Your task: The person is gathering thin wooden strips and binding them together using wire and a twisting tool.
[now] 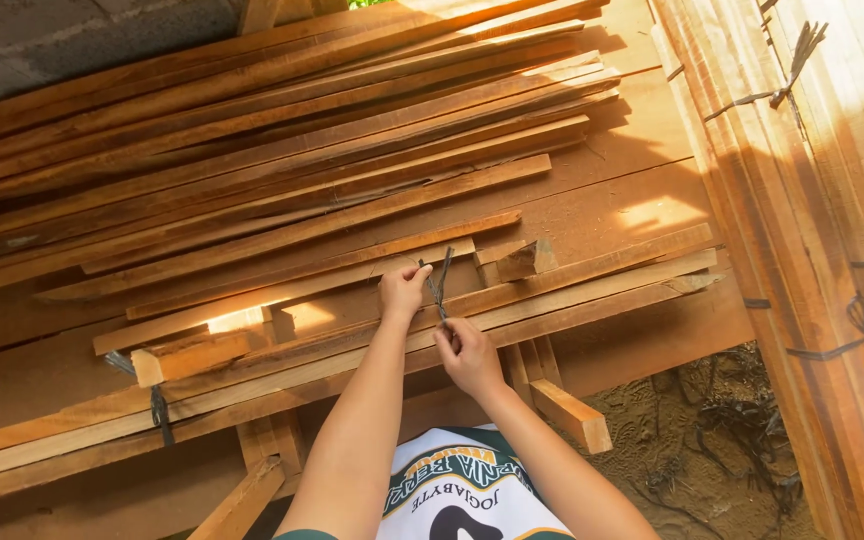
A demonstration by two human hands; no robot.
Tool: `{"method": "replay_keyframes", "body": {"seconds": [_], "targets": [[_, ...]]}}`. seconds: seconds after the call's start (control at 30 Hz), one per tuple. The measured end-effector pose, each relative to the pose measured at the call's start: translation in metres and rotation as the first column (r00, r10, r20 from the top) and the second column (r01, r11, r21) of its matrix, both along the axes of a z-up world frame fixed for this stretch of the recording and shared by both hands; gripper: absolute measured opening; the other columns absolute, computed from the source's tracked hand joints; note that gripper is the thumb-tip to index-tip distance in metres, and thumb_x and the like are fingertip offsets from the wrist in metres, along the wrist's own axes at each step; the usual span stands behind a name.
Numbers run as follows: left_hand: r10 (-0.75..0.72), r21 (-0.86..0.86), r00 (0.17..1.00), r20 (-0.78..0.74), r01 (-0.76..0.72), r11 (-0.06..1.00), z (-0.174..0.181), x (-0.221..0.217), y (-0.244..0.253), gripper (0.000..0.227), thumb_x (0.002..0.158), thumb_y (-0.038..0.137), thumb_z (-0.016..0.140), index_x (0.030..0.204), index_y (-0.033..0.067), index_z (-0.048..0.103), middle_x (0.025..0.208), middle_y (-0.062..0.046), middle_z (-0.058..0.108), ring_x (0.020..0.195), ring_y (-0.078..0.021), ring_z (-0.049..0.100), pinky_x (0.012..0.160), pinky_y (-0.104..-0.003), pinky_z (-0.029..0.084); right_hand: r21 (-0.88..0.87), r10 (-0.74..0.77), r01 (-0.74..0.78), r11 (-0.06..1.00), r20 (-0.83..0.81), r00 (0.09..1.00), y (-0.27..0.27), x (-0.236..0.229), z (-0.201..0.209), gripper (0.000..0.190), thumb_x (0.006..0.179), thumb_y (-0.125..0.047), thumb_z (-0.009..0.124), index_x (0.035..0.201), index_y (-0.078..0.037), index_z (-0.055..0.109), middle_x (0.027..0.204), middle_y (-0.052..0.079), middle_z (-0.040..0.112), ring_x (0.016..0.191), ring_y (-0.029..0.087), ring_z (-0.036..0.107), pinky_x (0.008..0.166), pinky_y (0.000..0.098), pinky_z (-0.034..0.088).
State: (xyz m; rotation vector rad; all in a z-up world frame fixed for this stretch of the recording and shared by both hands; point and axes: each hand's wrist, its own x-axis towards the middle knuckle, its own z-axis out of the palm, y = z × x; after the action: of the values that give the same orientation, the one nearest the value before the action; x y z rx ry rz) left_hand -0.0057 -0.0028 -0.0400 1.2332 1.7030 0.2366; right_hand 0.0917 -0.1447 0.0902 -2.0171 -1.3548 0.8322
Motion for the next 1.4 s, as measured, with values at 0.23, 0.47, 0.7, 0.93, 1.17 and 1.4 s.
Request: {"method": "replay_keyframes", "body": {"seconds": [0.23, 0.47, 0.7, 0.93, 1.17, 1.4], "targets": [[-0.105, 0.118, 0.976, 0.193, 0.083, 0.99, -0.001, -0.035, -0.002, 0.026, 0.094, 0.044, 0.073, 0.106, 0.0232, 0.08, 0.086, -0.001, 0.077, 0.09, -0.0201, 0.072, 0.082, -0.037, 0.058, 0.325, -0.11, 0.084, 0.942, 0.063, 0.992, 0.023, 0.011, -0.012, 0.023, 0.096, -0.014, 0.065, 0.118, -0.01, 0.066, 0.113, 0.008, 0.067, 0.11, 0.029, 0.063, 0.096, 0.0415, 0.05], [-0.611, 0.167, 0.753, -0.244, 0.654, 0.738, 0.082, -0.121, -0.039, 0.041, 0.105, 0.044, 0.048, 0.135, 0.0214, 0.062, 0.131, -0.001, 0.067, 0.127, -0.0243, 0.06, 0.111, -0.048, 0.043, 0.085, 0.327, -0.408, 0.909, 0.461, 0.825, 0.034, -0.041, -0.011, 0.057, 0.085, -0.05, 0.068, 0.129, -0.015, 0.064, 0.127, 0.004, 0.066, 0.129, 0.025, 0.053, 0.116, 0.0473, 0.028], [-0.838, -0.166, 0.182, -0.515, 0.938, 0.305, 0.142, -0.134, -0.045, 0.14, 0.061, 0.08, 0.078, 0.164, 0.0128, 0.012, 0.169, -0.009, 0.019, 0.152, -0.0324, 0.022, 0.124, -0.054, 0.013, -0.419, 0.738, -0.609, 0.674, 0.429, 0.522, 0.05, -0.023, 0.017, 0.136, 0.051, -0.081, 0.076, 0.16, -0.015, 0.029, 0.155, 0.004, 0.041, 0.147, 0.026, 0.031, 0.127, 0.045, 0.014], [-0.817, -0.175, 0.138, -0.56, 0.944, 0.279, 0.1, -0.134, -0.047, 0.114, 0.065, 0.029, 0.076, 0.16, 0.0115, 0.017, 0.154, -0.012, 0.034, 0.138, -0.0368, 0.037, 0.104, -0.057, 0.032, -0.471, 0.78, -0.65, 0.596, 0.533, 0.329, 0.063, -0.016, -0.011, 0.126, 0.041, -0.067, 0.085, 0.145, -0.013, 0.038, 0.12, 0.006, 0.056, 0.113, 0.026, 0.054, 0.106, 0.0399, 0.034], [-0.783, -0.1, 0.188, -0.593, 0.948, 0.303, 0.088, -0.14, -0.051, 0.115, 0.061, 0.032, 0.075, 0.16, 0.013, 0.02, 0.154, -0.009, 0.036, 0.135, -0.0343, 0.038, 0.1, -0.052, 0.034, -0.514, 0.794, -0.621, 0.591, 0.506, 0.336, 0.067, -0.024, 0.005, 0.125, 0.046, -0.078, 0.078, 0.146, -0.014, 0.039, 0.142, 0.006, 0.049, 0.122, 0.026, 0.052, 0.11, 0.0427, 0.031], [-0.806, -0.155, 0.578, -0.129, 0.791, 0.592, 0.106, -0.155, -0.015, 0.132, 0.063, 0.078, 0.08, 0.163, 0.018, 0.021, 0.168, -0.01, 0.029, 0.153, -0.0386, 0.027, 0.117, -0.069, 0.021, -0.554, 0.798, -0.577, 0.6, 0.466, 0.382, 0.068, -0.033, -0.023, 0.125, 0.042, -0.084, 0.072, 0.142, -0.016, 0.043, 0.13, 0.006, 0.057, 0.12, 0.027, 0.056, 0.109, 0.0488, 0.031]]}}
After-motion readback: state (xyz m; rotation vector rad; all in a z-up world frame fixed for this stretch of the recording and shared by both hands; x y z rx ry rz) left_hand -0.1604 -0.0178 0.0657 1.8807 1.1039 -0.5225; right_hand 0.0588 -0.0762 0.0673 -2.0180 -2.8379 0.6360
